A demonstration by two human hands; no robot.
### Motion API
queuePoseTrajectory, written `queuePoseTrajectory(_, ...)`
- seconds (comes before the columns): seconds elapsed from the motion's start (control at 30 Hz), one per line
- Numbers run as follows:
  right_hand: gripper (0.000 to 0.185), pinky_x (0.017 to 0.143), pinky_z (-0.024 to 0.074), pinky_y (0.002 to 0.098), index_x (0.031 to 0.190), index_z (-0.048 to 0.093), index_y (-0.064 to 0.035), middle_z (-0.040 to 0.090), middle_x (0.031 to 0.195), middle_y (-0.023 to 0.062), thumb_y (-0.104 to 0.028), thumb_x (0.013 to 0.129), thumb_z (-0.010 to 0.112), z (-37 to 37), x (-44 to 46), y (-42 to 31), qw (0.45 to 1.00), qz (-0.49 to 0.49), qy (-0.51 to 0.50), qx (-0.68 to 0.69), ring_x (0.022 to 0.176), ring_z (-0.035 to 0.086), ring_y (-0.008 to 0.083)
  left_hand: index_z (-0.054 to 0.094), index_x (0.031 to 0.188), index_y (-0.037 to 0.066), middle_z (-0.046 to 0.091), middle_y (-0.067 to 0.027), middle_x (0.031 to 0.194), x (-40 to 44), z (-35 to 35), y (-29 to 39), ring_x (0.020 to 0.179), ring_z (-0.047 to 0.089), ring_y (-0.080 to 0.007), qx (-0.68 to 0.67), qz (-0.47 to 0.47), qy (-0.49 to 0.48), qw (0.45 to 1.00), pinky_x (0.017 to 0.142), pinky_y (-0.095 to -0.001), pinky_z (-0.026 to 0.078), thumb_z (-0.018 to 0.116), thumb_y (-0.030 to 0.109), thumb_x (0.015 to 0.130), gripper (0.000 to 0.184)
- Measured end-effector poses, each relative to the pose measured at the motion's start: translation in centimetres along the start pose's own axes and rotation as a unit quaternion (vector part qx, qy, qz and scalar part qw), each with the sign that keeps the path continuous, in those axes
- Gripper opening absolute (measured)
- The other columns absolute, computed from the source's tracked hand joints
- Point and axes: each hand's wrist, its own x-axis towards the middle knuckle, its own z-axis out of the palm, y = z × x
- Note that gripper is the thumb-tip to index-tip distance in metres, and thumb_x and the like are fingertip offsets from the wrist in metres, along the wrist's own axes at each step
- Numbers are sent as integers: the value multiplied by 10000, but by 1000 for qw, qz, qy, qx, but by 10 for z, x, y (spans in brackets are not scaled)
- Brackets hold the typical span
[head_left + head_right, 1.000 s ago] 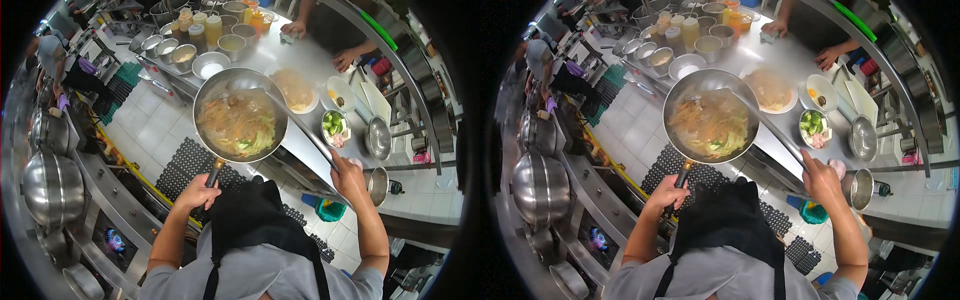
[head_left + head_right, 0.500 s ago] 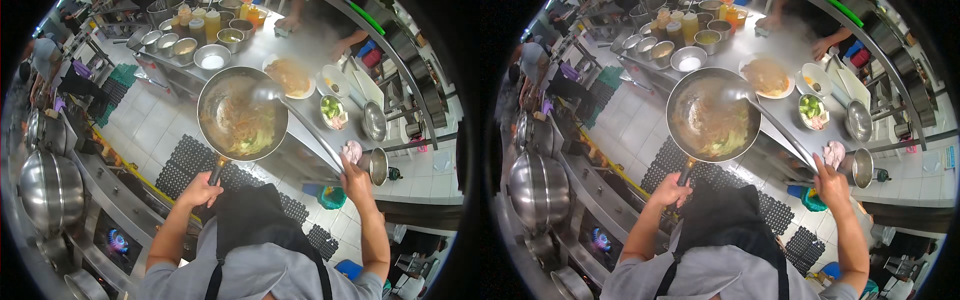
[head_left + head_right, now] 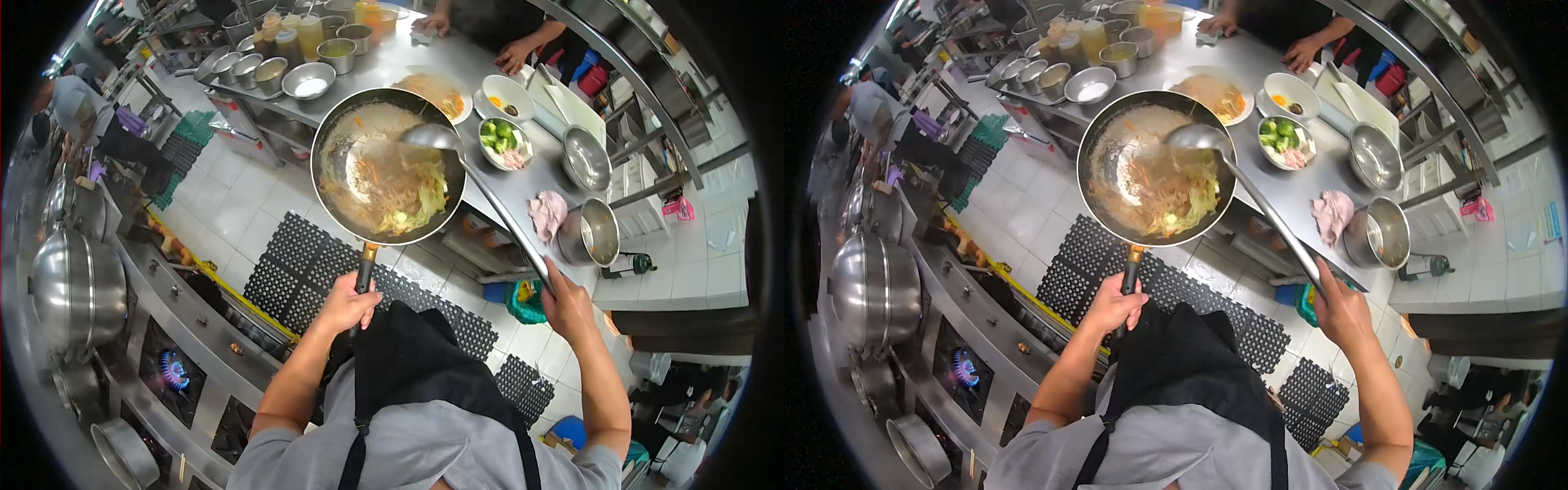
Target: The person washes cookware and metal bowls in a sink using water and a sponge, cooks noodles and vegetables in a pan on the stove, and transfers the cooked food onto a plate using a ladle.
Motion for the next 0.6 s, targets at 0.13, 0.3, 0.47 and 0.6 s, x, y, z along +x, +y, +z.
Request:
queuePoseTrajectory(0.13,573,619,511,473,1361,451,-47,646,850,242,-75,816,626,12,-10,-10,998,47,-43,28,701,629,428,429,834,54,496,-49,542,12,35,-22,378,488,-136,7,49,29,998,336,-291,396,589,-36,859,186)
queuePoseTrajectory(0.3,413,478,491,369,1273,497,-1,592,653,151,-84,875,570,1,-30,-54,888,257,-189,332,505,605,269,435,861,52,480,-51,523,26,68,-39,368,466,-146,-40,64,66,995,339,-296,384,576,-44,861,171)
queuePoseTrajectory(0.47,335,311,440,301,1228,488,29,501,594,49,-43,904,530,-16,-28,-90,710,336,-271,556,367,492,142,439,843,49,494,-53,529,33,90,-42,371,481,-143,-17,49,126,991,341,-297,395,589,-18,866,166)
queuePoseTrajectory(0.6,327,300,432,304,1214,493,39,500,598,63,-35,898,531,-27,-33,-104,598,357,-309,648,350,469,148,441,828,46,502,-55,535,32,90,-53,373,489,-137,24,48,157,986,337,-299,402,595,-7,854,164)
